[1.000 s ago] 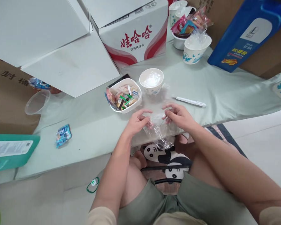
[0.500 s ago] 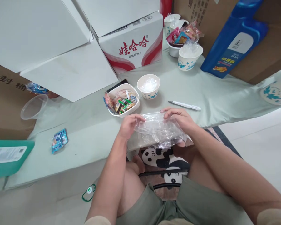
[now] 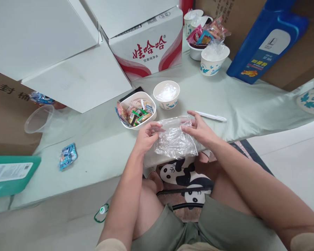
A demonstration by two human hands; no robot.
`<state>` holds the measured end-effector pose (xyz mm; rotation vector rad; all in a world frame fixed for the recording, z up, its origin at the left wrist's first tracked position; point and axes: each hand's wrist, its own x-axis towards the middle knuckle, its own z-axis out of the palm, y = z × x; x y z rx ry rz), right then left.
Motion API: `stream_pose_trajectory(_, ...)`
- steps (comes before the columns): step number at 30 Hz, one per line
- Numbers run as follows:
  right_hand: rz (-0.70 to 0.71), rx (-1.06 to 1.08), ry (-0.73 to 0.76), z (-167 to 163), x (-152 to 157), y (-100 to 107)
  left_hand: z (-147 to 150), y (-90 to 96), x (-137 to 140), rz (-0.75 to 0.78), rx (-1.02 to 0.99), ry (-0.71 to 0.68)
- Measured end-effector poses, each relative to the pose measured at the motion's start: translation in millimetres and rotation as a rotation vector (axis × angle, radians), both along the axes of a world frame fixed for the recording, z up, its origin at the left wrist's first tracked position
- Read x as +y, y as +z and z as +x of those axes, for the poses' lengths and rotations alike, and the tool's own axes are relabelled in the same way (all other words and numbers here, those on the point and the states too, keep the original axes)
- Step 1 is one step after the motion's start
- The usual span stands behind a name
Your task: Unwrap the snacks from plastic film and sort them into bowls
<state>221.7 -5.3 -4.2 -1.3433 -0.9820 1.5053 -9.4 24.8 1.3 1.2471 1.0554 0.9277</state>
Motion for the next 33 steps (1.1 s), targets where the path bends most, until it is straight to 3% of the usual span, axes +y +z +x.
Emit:
stream_pose_trajectory(3, -0.030, -0.089, 0.113, -1.3, -1.1, 1.2, -3.2, 2.3, -1.8, 0.010, -0.108, 0.059)
stream_pose_trajectory(7, 0.047, -0.084, 0.013, -3.0, -0.6, 1.8, -1.4, 5.5, -10.3, -0.198, -0.236, 0.015)
stream_pose_trajectory(11, 0.103, 0.045, -0.046, -4.0, -2.8, 3.2, 7.1, 4.6, -17.7, -0.288, -0.081, -0.068)
stream_pose_trajectory(15, 0.018, -0.091, 0.120, -7.4, -6.9, 5.7, 8.6, 4.1, -17.5, -0.297, -0.134, 0.010)
stream_pose_trajectory(21, 0.003, -0.081, 0.068, -12.7, -5.2, 5.4, 2.0, 5.6, -15.0, -0.288, 0.017, -0.054)
stream_pose_trajectory(28, 0.070, 0.105, -0.035, -5.6, -4.0, 3.5, -6.2, 5.5, -3.0, -0.491, -0.239, 0.017)
stream_pose_trajectory(33, 0.074, 0.130, 0.009, 1.4, -3.8, 11.7, -9.9, 7.8, 1.4, -0.504, -0.314, 0.022)
